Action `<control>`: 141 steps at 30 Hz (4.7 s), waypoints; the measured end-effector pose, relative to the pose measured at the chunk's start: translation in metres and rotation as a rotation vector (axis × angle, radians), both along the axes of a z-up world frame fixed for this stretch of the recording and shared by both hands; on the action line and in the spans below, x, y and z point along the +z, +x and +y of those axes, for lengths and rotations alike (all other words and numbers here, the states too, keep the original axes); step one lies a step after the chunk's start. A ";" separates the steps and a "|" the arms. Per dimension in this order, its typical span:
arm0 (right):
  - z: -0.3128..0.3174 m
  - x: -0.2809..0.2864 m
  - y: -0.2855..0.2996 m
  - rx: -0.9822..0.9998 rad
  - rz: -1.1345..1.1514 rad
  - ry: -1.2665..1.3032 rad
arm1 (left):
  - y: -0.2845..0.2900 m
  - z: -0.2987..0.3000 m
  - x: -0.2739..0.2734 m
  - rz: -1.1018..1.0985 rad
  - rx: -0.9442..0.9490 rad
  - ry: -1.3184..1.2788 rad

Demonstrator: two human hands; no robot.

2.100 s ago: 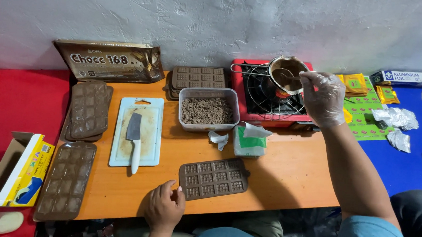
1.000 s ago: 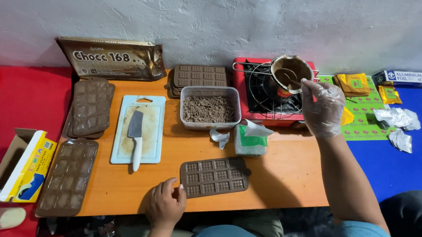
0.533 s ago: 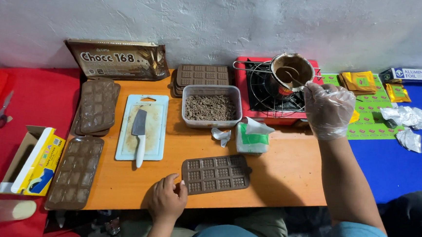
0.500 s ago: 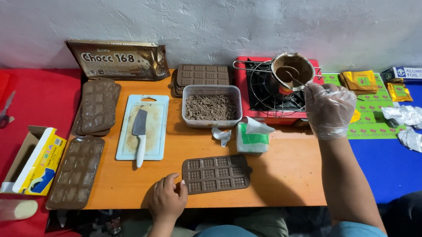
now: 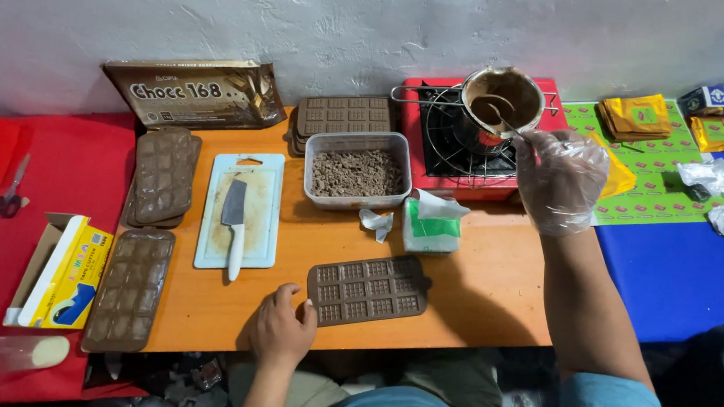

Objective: Stirring melted chocolate in a pot on a portable stove and pouring it into a chocolate mold.

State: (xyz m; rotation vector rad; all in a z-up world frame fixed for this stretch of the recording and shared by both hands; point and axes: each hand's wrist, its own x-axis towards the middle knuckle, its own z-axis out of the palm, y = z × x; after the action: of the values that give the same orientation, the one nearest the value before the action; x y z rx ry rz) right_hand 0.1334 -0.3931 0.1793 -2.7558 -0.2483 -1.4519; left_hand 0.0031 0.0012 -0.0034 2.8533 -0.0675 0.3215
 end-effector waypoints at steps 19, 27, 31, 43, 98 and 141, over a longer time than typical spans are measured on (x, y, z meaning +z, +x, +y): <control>-0.008 -0.021 0.029 0.182 0.026 0.239 | 0.022 0.017 -0.024 0.168 -0.016 -0.034; -0.006 -0.028 0.033 0.279 0.108 0.599 | 0.021 0.019 -0.031 0.204 0.005 0.039; 0.000 -0.024 0.036 0.254 0.080 0.569 | 0.023 0.017 -0.026 0.214 -0.004 -0.022; 0.002 -0.008 0.028 0.165 0.010 0.312 | 0.086 -0.021 0.018 -0.071 0.056 -0.715; -0.010 0.026 0.064 0.183 -0.044 -0.039 | 0.201 -0.068 0.008 -0.169 -0.056 -1.292; -0.021 0.012 0.071 0.174 -0.090 -0.004 | 0.202 -0.066 0.000 -0.151 -0.030 -1.308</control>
State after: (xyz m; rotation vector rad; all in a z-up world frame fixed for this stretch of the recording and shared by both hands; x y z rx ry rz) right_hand 0.2049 -0.4144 0.1916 -2.5988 -0.4806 -1.5321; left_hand 0.2055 -0.0646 -0.0035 1.5316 0.0578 0.3759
